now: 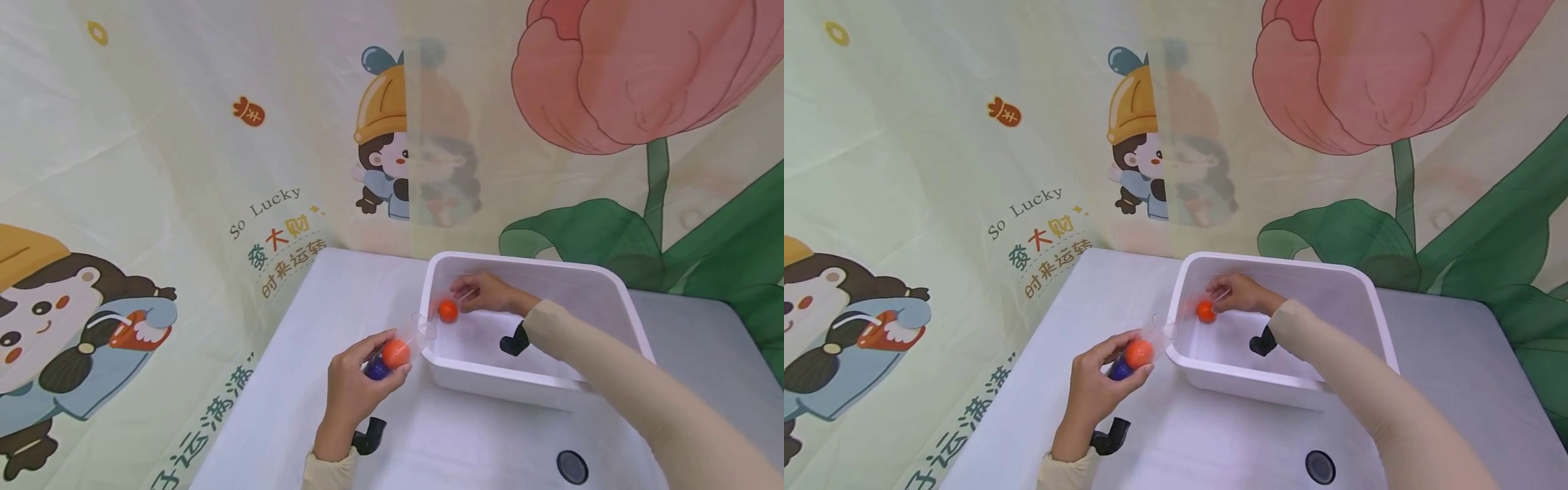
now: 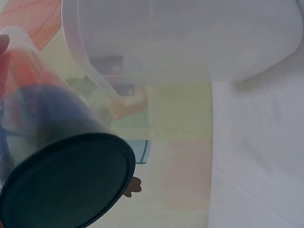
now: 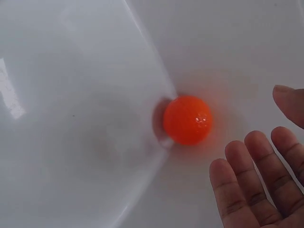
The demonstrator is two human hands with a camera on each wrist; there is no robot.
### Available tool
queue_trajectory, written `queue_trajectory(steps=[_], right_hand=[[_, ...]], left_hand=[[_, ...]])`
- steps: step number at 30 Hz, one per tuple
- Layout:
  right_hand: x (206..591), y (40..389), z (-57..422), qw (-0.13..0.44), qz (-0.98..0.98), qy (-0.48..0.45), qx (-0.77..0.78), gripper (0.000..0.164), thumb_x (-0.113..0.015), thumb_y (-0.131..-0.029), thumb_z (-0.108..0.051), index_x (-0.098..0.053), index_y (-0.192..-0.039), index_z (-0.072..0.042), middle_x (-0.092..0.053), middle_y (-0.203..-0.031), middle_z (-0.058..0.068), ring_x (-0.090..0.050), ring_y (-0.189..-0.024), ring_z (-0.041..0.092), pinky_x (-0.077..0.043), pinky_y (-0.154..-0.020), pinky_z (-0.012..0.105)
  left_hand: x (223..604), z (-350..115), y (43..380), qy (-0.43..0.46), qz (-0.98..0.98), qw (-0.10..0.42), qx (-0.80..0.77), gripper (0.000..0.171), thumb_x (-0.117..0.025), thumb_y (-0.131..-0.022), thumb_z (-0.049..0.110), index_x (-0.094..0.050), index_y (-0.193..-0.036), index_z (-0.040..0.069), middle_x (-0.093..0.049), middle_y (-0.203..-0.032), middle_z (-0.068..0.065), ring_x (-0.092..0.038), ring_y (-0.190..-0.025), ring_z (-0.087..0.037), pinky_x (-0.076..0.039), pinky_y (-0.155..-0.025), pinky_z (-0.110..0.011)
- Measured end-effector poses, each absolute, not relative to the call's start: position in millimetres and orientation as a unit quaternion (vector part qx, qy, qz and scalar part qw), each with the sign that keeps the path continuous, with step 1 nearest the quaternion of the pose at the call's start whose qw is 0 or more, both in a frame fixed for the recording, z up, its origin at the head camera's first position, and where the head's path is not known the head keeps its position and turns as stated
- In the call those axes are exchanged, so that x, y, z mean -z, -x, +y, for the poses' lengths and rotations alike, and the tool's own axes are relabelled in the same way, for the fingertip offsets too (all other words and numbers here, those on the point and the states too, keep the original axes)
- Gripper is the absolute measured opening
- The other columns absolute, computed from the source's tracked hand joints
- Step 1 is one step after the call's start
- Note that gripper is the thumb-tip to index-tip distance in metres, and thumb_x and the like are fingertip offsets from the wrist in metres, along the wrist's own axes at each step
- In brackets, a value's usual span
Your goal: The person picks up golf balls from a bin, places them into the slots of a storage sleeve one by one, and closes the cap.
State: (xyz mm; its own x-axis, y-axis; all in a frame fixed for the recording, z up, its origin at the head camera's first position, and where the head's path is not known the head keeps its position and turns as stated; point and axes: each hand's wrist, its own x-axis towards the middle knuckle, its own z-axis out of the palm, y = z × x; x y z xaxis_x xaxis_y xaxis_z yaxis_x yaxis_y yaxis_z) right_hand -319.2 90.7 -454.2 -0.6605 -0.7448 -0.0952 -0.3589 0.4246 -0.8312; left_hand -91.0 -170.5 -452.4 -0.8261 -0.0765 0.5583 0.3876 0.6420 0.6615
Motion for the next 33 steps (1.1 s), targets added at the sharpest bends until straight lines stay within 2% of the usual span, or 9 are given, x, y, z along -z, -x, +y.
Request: queue_trajectory(steps=[5,12,17,22,25,29,33], right_hand=[[462.5,318.8,88.5,0.212,0.816,0.361,0.398,0.037,-0.075,-0.094,0.005,-0.065,-0.128,0.016,-0.071,-0.122,0.029,-0.071,-0.111,0.041,-0.063,-0.100,0.048],[468.7,317.6,76.3,0.202,0.841,0.357,0.352,0.039,-0.075,-0.093,0.008,-0.065,-0.129,0.016,-0.070,-0.125,0.031,-0.068,-0.115,0.048,-0.059,-0.103,0.056],[474.8,313.6,68.0,0.190,0.868,0.358,0.285,0.041,-0.078,-0.091,0.007,-0.068,-0.131,0.009,-0.072,-0.123,0.023,-0.068,-0.110,0.040,-0.061,-0.100,0.054],[482.0,308.1,57.5,0.153,0.891,0.374,0.206,0.041,-0.084,-0.088,0.004,-0.074,-0.128,0.000,-0.071,-0.113,0.013,-0.063,-0.105,0.032,-0.057,-0.101,0.051],[486.8,305.9,51.5,0.133,0.900,0.381,0.163,0.041,-0.083,-0.088,0.005,-0.075,-0.127,-0.002,-0.069,-0.110,0.013,-0.062,-0.105,0.033,-0.055,-0.101,0.050],[490.9,303.7,47.1,0.133,0.901,0.395,0.125,0.041,-0.084,-0.088,0.004,-0.072,-0.126,-0.003,-0.068,-0.110,0.013,-0.062,-0.105,0.033,-0.057,-0.102,0.049],[494.1,303.1,45.3,0.155,0.884,0.429,0.100,0.034,-0.088,-0.086,0.002,-0.072,-0.114,-0.005,-0.066,-0.097,0.006,-0.061,-0.094,0.026,-0.058,-0.093,0.040]], left_hand=[[452.1,-171.7,89.3,0.091,-0.860,0.279,0.417,0.049,-0.096,-0.075,0.012,-0.079,-0.120,0.003,-0.082,-0.114,-0.011,-0.080,-0.096,-0.024,-0.067,-0.083,-0.036],[453.0,-173.5,88.0,0.088,-0.860,0.278,0.418,0.049,-0.097,-0.075,0.012,-0.079,-0.121,0.003,-0.082,-0.115,-0.011,-0.080,-0.096,-0.024,-0.067,-0.083,-0.037],[454.5,-174.4,87.8,0.087,-0.861,0.277,0.416,0.050,-0.097,-0.075,0.013,-0.079,-0.120,0.003,-0.082,-0.114,-0.011,-0.080,-0.096,-0.024,-0.067,-0.083,-0.037],[453.1,-175.3,88.6,0.091,-0.862,0.280,0.413,0.050,-0.097,-0.074,0.013,-0.080,-0.120,0.003,-0.082,-0.113,-0.011,-0.080,-0.096,-0.024,-0.067,-0.083,-0.037],[452.0,-175.9,88.8,0.092,-0.861,0.277,0.417,0.050,-0.097,-0.075,0.013,-0.080,-0.120,0.003,-0.082,-0.114,-0.011,-0.080,-0.096,-0.024,-0.067,-0.083,-0.037],[451.7,-176.6,88.3,0.091,-0.862,0.275,0.416,0.050,-0.097,-0.075,0.013,-0.080,-0.120,0.003,-0.082,-0.114,-0.011,-0.080,-0.097,-0.024,-0.067,-0.084,-0.037],[450.9,-177.1,86.6,0.090,-0.863,0.272,0.415,0.050,-0.097,-0.075,0.014,-0.080,-0.121,0.003,-0.082,-0.114,-0.011,-0.080,-0.097,-0.024,-0.067,-0.084,-0.038]])
